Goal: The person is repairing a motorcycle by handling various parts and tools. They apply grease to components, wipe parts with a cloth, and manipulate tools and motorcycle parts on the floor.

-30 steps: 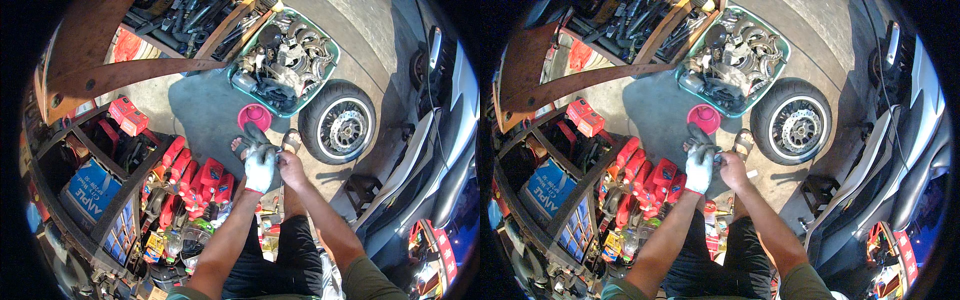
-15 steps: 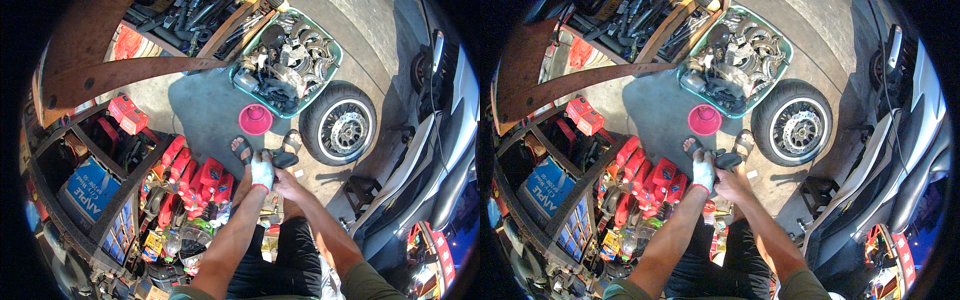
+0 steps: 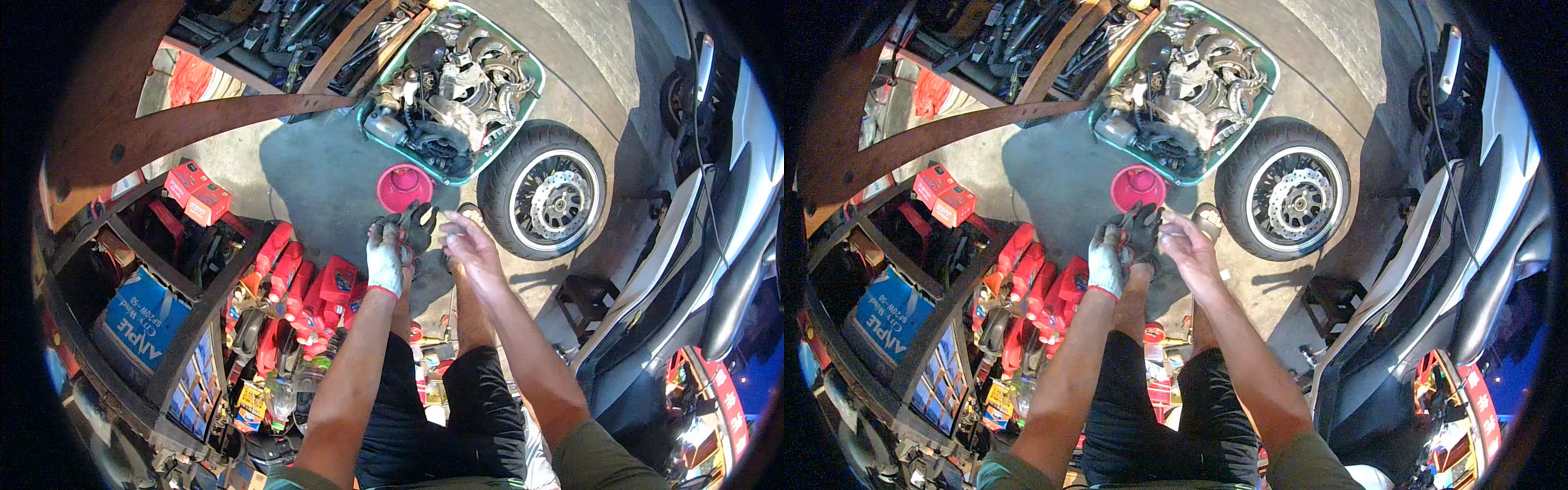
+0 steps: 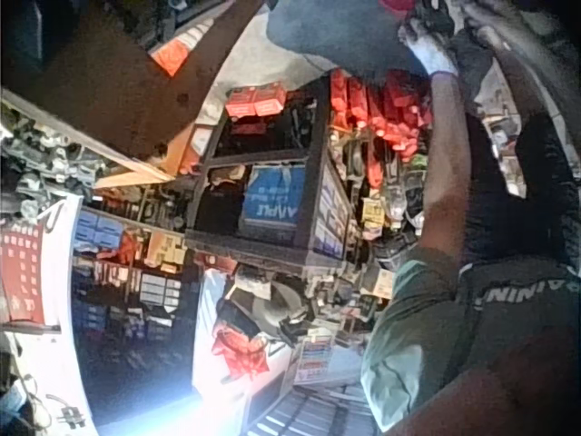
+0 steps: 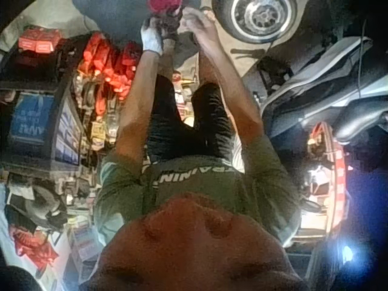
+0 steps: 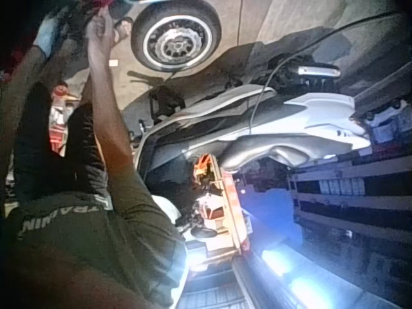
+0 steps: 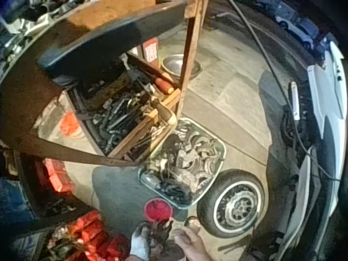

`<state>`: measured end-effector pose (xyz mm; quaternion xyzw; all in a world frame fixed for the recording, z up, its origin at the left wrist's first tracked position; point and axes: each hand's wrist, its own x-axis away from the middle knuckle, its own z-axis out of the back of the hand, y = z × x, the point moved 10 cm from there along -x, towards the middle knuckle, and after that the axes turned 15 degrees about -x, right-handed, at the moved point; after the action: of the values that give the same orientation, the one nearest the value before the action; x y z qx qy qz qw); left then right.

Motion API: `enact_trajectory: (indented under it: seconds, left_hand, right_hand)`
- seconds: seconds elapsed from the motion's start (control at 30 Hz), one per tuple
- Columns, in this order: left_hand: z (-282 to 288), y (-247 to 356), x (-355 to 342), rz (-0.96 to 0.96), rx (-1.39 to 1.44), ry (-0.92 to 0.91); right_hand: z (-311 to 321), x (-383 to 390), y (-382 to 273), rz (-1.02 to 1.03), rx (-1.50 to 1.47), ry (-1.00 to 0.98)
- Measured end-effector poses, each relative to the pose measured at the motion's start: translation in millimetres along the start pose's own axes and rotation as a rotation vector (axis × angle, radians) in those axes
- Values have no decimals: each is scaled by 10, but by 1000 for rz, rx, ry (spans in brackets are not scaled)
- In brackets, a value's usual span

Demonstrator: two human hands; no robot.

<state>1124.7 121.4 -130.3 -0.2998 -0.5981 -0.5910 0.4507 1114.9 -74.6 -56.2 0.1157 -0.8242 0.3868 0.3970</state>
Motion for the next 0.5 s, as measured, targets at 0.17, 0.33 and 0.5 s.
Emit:
enact_trajectory:
  seconds: [0.17, 0.33, 0.5]
  left_hand:
    - [-279, 349, 310, -169, -156, -158]
    - [-552, 124, 419, -307, -748, -140]
    - [-640, 28, 404, -107, -662, -301]
  right_hand:
    - [72, -133, -27, 276, 533, 202]
    - [-242, -15, 223, 173, 957, 1]
    - [-285, 133, 227, 129, 902, -84]
